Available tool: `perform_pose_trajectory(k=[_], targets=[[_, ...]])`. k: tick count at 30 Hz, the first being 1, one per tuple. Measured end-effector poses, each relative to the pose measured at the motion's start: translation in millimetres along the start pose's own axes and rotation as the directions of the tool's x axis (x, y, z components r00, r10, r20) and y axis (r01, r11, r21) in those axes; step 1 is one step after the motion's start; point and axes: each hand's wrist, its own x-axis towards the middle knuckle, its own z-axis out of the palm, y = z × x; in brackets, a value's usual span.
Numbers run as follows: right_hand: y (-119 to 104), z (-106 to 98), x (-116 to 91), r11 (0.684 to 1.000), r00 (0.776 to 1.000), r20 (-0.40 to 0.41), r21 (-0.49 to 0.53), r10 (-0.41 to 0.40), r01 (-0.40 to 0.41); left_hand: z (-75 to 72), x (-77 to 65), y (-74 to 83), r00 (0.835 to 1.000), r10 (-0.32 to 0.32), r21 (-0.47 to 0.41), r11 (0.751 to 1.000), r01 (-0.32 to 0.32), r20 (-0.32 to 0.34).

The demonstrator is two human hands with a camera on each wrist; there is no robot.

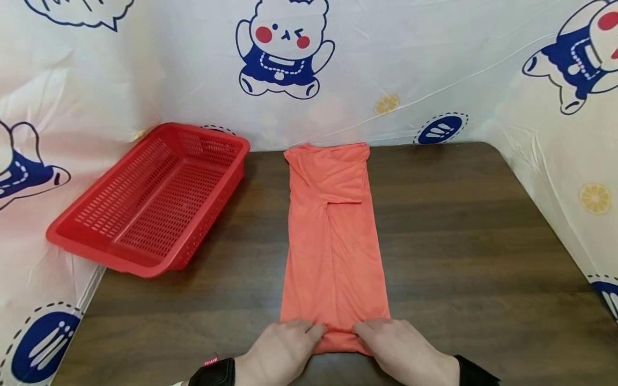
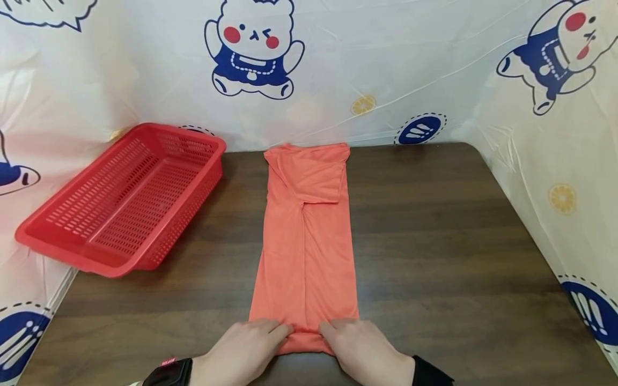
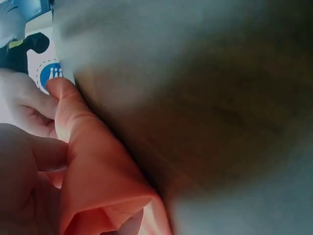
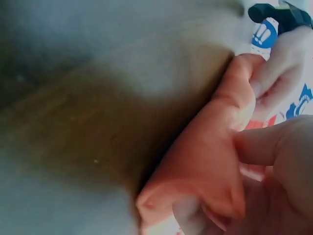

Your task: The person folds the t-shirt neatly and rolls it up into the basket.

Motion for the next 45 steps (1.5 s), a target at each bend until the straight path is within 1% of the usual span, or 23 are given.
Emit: perform_pose_trajectory(k=[1, 2, 3, 4, 5, 7, 8, 9, 12, 13, 14, 15, 17, 20, 22, 24, 26, 29, 31, 33, 35, 39, 45], targets=[[-2.0, 1.0, 0.7, 0.998, 0.998, -0.05, -0.049, -0.033, 0.031, 0.5, 0.5, -0.7, 1.0, -0.006, -0.009, 1.0, 0.006, 0.009], [-4.3, 2.1, 1.5, 0.993, 0.99, -0.113, -0.1, -0.079, 0.067, 1.1, 0.9, -1.6, 1.0, -0.01, -0.011, 1.0, 0.01, 0.015], [-6.8, 3.1, 2.6, 0.982, 0.975, -0.176, -0.153, -0.134, 0.108, 1.7, 1.4, -2.4, 1.0, -0.017, -0.025, 1.0, 0.017, 0.022], [-9.5, 3.9, 3.5, 0.966, 0.952, -0.236, -0.212, -0.195, 0.145, 1.9, 1.9, -3.3, 0.999, -0.025, -0.038, 0.999, 0.026, 0.025], [-12.4, 4.2, 4.5, 0.949, 0.929, -0.272, -0.255, -0.253, 0.184, 2.1, 2.6, -4.1, 0.999, -0.037, -0.061, 0.997, 0.039, 0.031], [-17.8, 4.9, 6.7, 0.921, 0.899, -0.289, -0.307, -0.33, 0.239, 2.4, 4.7, -6.5, 0.994, -0.074, -0.124, 0.989, 0.084, 0.085], [-19.4, 5.6, 7.5, 0.914, 0.898, -0.273, -0.317, -0.345, 0.254, 2.5, 5.6, -7.7, 0.989, -0.095, -0.159, 0.981, 0.112, 0.11], [-20.4, 6.5, 8.2, 0.909, 0.905, -0.246, -0.325, -0.346, 0.26, 2.8, 6.8, -8.8, 0.984, -0.116, -0.198, 0.97, 0.141, 0.134], [-19.1, 11.5, 10.6, 0.91, 0.934, -0.183, -0.342, -0.308, 0.233, 3.0, 9.3, -11.9, 0.964, -0.169, -0.255, 0.942, 0.219, 0.206], [-17.2, 13.5, 11.5, 0.913, 0.941, -0.174, -0.345, -0.291, 0.219, 3.0, 9.6, -12.8, 0.96, -0.178, -0.264, 0.936, 0.233, 0.214], [-15.6, 15.2, 12.3, 0.918, 0.945, -0.177, -0.339, -0.275, 0.204, 3.0, 9.2, -13.3, 0.961, -0.183, -0.255, 0.938, 0.234, 0.209], [-14.2, 16.6, 13.1, 0.919, 0.942, -0.196, -0.341, -0.273, 0.195, 3.1, 9.0, -14.2, 0.96, -0.186, -0.245, 0.941, 0.235, 0.209], [-11.8, 19.0, 14.1, 0.922, 0.932, -0.236, -0.34, -0.275, 0.186, 2.8, 7.7, -16.3, 0.96, -0.186, -0.217, 0.949, 0.231, 0.209], [-10.1, 19.6, 14.5, 0.932, 0.92, -0.284, -0.315, -0.271, 0.177, 3.1, 4.6, -20.5, 0.967, -0.18, -0.173, 0.962, 0.212, 0.182], [-9.0, 18.8, 14.1, 0.935, 0.919, -0.29, -0.311, -0.266, 0.173, 2.5, 2.9, -23.3, 0.969, -0.178, -0.162, 0.965, 0.206, 0.17], [-7.6, 17.5, 13.9, 0.937, 0.919, -0.298, -0.308, -0.26, 0.165, 1.9, 2.2, -25.0, 0.978, -0.169, -0.127, 0.975, 0.184, 0.12], [-5.7, 16.4, 14.0, 0.938, 0.919, -0.304, -0.311, -0.25, 0.153, 0.9, 2.9, -25.0, 0.988, -0.147, -0.081, 0.985, 0.151, 0.049], [-2.7, 14.3, 15.2, 0.942, 0.922, -0.31, -0.305, -0.234, 0.137, -0.7, 6.2, -21.8, 0.994, -0.078, -0.023, 0.997, 0.077, -0.07], [-1.1, 13.0, 16.8, 0.949, 0.926, -0.306, -0.288, -0.22, 0.13, -2.0, 9.1, -19.0, 0.994, -0.028, -0.02, 0.999, 0.026, -0.11], [-0.1, 12.1, 18.9, 0.953, 0.931, -0.297, -0.275, -0.211, 0.128, -3.0, 12.1, -16.8, 0.993, 0.01, -0.024, 1.0, -0.013, -0.115], [0.5, 11.5, 21.2, 0.956, 0.935, -0.287, -0.264, -0.206, 0.129, -3.3, 14.9, -15.7, 0.994, 0.028, -0.03, 0.999, -0.032, -0.109], [1.6, 12.1, 24.7, 0.959, 0.937, -0.284, -0.254, -0.201, 0.128, -2.7, 18.1, -15.4, 0.996, 0.009, -0.047, 0.999, -0.013, -0.085], [5.9, 13.4, 28.0, 0.977, 0.951, -0.279, -0.195, -0.136, 0.083, -2.5, 21.6, -16.8, 0.998, -0.047, -0.127, 0.991, 0.043, -0.03]])
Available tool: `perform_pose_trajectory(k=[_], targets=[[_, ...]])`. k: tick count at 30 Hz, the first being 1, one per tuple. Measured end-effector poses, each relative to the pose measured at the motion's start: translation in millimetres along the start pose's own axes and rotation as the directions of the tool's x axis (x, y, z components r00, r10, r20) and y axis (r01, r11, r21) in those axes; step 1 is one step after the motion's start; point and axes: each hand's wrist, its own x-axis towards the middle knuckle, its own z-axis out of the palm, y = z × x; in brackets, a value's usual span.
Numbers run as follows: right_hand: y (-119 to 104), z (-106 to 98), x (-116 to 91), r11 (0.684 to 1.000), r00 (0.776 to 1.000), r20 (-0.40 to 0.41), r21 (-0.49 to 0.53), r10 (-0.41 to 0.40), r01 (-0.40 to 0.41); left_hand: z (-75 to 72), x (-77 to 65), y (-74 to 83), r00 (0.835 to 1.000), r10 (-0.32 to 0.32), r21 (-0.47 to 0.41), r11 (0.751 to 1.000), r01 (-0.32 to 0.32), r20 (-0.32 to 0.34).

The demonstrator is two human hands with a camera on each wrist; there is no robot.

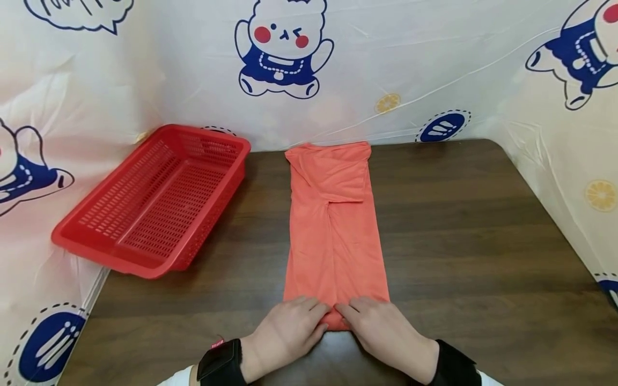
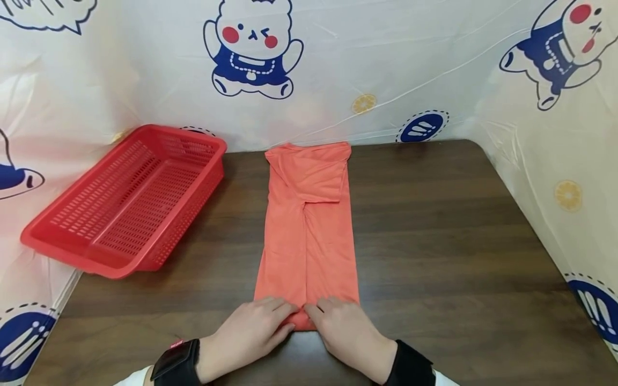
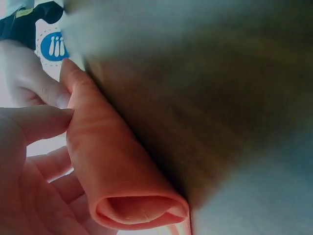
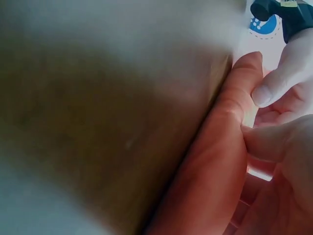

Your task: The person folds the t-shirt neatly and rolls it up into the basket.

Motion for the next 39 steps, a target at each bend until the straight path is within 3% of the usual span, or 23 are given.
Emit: perform_pose_trajectory(k=[7, 12, 19, 25, 27, 30, 32, 34, 36, 39], targets=[[-1.9, -1.5, 0.0, 0.998, 0.998, 0.01, 0.017, 0.063, -0.064, -1.6, 7.1, -5.7, 0.995, -0.046, -0.063, 0.997, 0.051, 0.086], [-8.6, -5.4, -1.1, 0.997, 0.997, -0.005, -0.028, 0.076, -0.076, -1.8, 9.7, -11.7, 0.988, -0.074, -0.146, 0.985, 0.094, 0.136], [-11.3, -3.8, -0.2, 0.985, 1.0, -0.011, -0.17, 0.021, -0.023, -4.2, 17.8, -25.2, 0.974, -0.064, -0.272, 0.954, 0.124, 0.218], [-9.7, -3.7, -0.7, 0.976, 0.999, -0.025, -0.218, -0.031, 0.024, -5.0, 22.1, -29.5, 0.963, -0.072, -0.295, 0.944, 0.15, 0.258], [-9.1, -3.7, -0.7, 0.973, 0.998, -0.036, -0.228, -0.048, 0.039, -4.3, 21.6, -27.2, 0.972, -0.08, -0.221, 0.967, 0.13, 0.222], [-8.7, -4.2, 0.5, 0.968, 0.998, -0.018, -0.247, -0.054, 0.048, -2.8, 18.6, -18.8, 0.993, -0.067, -0.015, 0.998, 0.068, 0.093], [-7.5, -4.5, 1.6, 0.968, 0.999, 0.008, -0.247, -0.039, 0.04, -2.2, 15.6, -11.4, 0.999, -0.037, 0.141, 0.989, 0.039, -0.017], [-5.3, -5.3, 3.2, 0.971, 0.999, 0.025, -0.236, -0.023, 0.028, -1.7, 12.4, -5.8, 0.994, 0.012, 0.247, 0.969, 0.014, -0.106], [-2.2, -6.0, 5.3, 0.978, 1.0, 0.02, -0.207, -0.004, 0.008, -1.7, 9.8, -2.4, 0.986, 0.062, 0.309, 0.951, -0.01, -0.158], [2.0, -5.5, 8.0, 0.987, 1.0, 0.005, -0.161, 0.02, -0.019, -0.6, 6.0, 0.0, 0.977, 0.104, 0.36, 0.933, -0.032, -0.184]])
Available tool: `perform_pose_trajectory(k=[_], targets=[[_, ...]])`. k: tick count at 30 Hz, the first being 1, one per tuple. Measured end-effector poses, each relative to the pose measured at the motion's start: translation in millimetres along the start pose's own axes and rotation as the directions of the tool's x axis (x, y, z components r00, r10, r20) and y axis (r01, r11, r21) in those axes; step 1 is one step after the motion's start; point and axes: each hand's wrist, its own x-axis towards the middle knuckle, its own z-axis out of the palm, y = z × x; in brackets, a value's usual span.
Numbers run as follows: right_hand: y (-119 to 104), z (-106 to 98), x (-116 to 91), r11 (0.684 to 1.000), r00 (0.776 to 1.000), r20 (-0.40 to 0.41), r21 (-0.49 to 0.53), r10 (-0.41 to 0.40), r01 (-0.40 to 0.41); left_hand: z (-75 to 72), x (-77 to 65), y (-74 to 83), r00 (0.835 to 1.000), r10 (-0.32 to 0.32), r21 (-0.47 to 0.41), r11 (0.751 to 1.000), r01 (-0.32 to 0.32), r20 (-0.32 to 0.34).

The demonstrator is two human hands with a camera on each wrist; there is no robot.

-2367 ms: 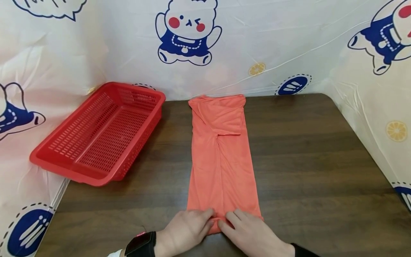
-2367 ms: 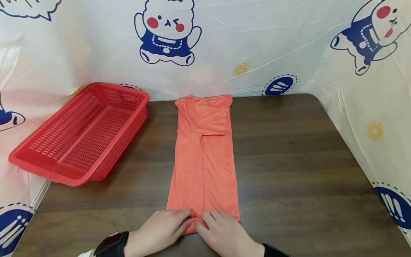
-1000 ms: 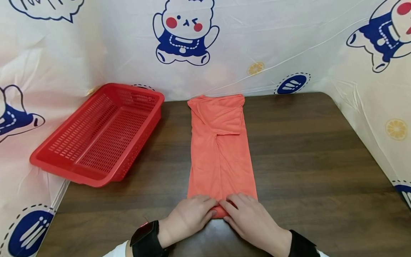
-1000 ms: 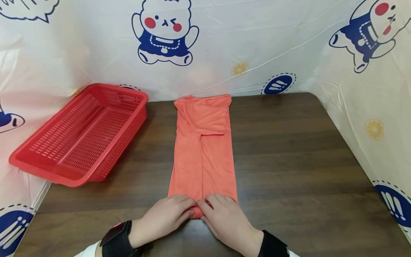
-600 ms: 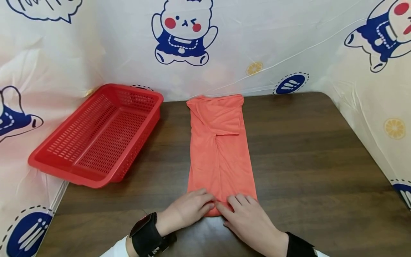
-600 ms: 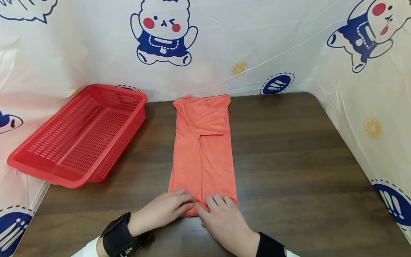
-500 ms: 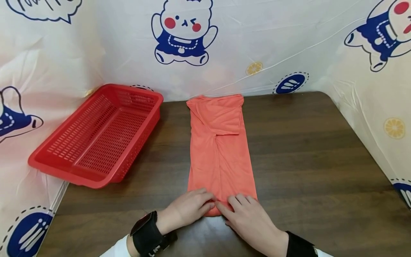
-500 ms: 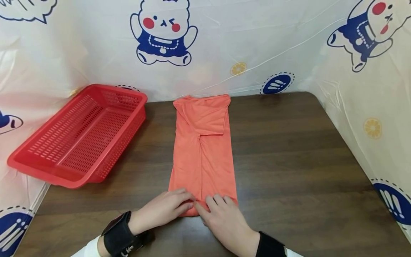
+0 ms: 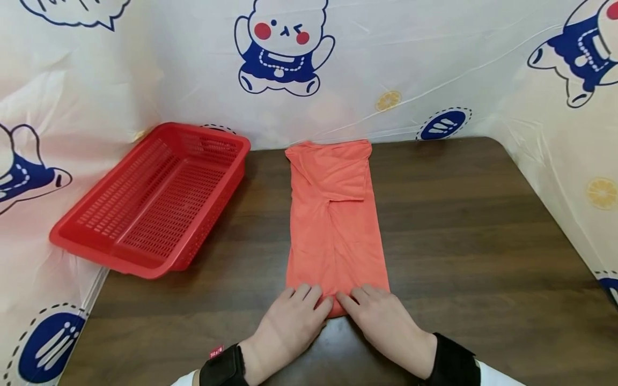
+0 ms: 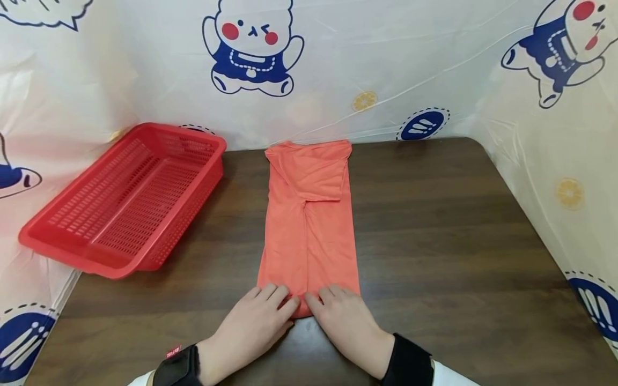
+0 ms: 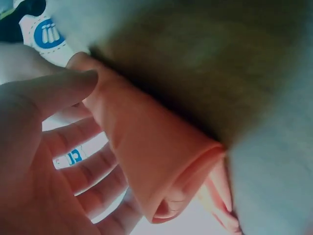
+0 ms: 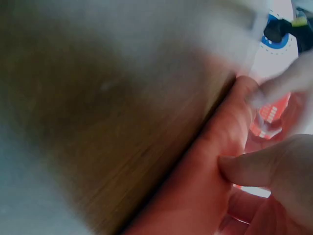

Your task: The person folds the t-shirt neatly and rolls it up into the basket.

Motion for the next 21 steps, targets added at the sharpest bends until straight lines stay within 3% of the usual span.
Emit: perform_pose_trajectory(k=[10, 16, 21], targets=[[13.9, 3.2, 14.4, 0.989, 0.984, 0.144, 0.089, 0.101, -0.115, 1.7, 7.9, 2.9, 0.998, -0.009, 0.045, 0.999, 0.011, -0.058], [16.9, 2.4, 19.6, 0.982, 0.978, 0.16, 0.118, 0.131, -0.15, 5.7, 7.7, -0.5, 0.998, -0.044, 0.032, 0.999, 0.043, 0.036], [14.6, 0.6, 12.7, 0.989, 0.984, 0.108, 0.034, 0.14, -0.144, 6.4, 6.5, -3.5, 0.993, -0.056, 0.014, 0.998, 0.054, 0.106]])
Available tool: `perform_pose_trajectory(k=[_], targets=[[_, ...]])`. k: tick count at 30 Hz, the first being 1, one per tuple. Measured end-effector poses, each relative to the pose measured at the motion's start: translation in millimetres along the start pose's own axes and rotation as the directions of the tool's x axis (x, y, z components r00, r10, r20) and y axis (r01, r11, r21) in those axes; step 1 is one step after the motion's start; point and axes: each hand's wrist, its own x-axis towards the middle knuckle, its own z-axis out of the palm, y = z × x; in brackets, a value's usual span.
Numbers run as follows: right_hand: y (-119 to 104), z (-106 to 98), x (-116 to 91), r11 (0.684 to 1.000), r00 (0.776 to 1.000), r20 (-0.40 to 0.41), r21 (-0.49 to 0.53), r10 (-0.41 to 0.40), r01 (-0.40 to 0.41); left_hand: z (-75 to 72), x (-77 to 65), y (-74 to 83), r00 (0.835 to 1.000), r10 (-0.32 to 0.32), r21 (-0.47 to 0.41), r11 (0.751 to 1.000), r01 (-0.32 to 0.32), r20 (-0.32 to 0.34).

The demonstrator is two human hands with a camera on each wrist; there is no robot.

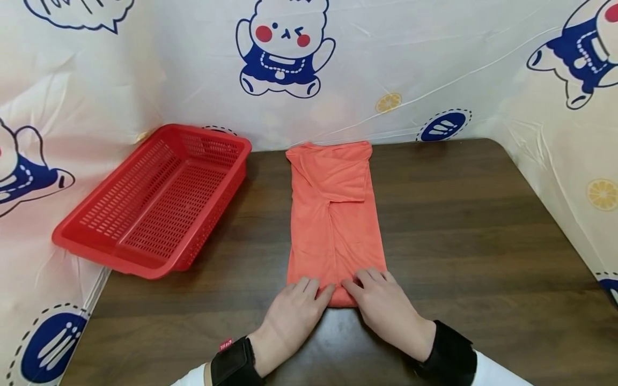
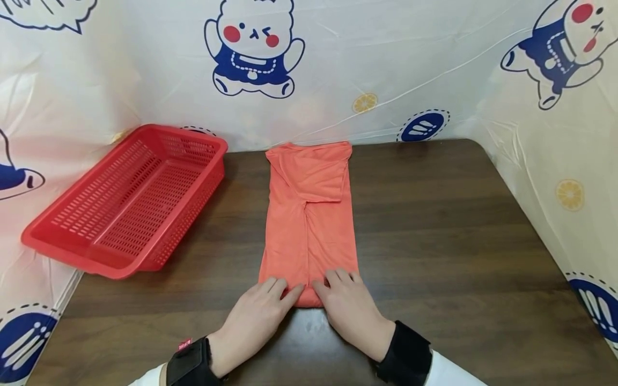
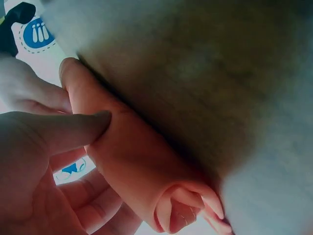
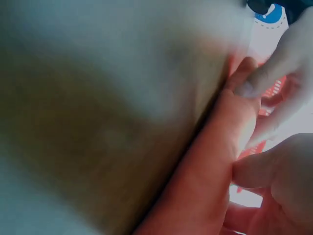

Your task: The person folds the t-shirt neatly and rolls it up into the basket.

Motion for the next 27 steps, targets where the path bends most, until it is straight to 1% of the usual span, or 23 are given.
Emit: perform_pose_trajectory(k=[4, 7, 9, 11, 13, 16, 21, 24, 27], targets=[[-3.4, -2.1, -9.3, 0.997, 0.998, -0.06, -0.081, 0.01, -0.015, 0.3, 1.3, -2.5, 1.0, -0.012, -0.021, 1.0, 0.012, -0.011], [-7.1, -3.8, -13.2, 0.993, 0.995, -0.098, -0.119, -0.001, -0.011, 1.4, 3.7, -5.4, 0.999, -0.04, -0.035, 0.999, 0.039, -0.03], [-8.7, -3.8, -13.8, 0.989, 0.995, -0.097, -0.147, -0.018, 0.003, 2.6, 6.1, -6.6, 0.998, -0.057, -0.04, 0.998, 0.056, -0.035], [-9.3, -3.4, -13.1, 0.985, 0.996, -0.079, -0.173, -0.027, 0.013, 3.8, 8.7, -6.8, 0.997, -0.074, -0.036, 0.997, 0.073, -0.024], [-9.0, -2.3, -10.8, 0.982, 0.997, -0.066, -0.19, -0.027, 0.014, 4.1, 11.7, -6.4, 0.996, -0.091, -0.013, 0.996, 0.091, -0.005], [-7.2, -0.3, -6.1, 0.98, 0.998, -0.061, -0.197, -0.015, 0.002, 2.9, 16.5, -5.8, 0.993, -0.118, 0.033, 0.993, 0.117, 0.026], [-1.7, 1.6, 2.4, 0.983, 0.996, -0.093, -0.183, -0.002, -0.015, 0.5, 22.5, -7.1, 0.988, -0.15, 0.09, 0.985, 0.145, 0.046], [2.3, 1.8, 5.9, 0.986, 0.991, -0.135, -0.164, 0.007, -0.029, -0.7, 23.9, -9.5, 0.985, -0.167, 0.098, 0.982, 0.161, 0.052], [4.7, 1.3, 8.2, 0.988, 0.987, -0.162, -0.152, 0.016, -0.041, -2.1, 25.5, -12.4, 0.981, -0.184, 0.088, 0.98, 0.179, 0.053]])
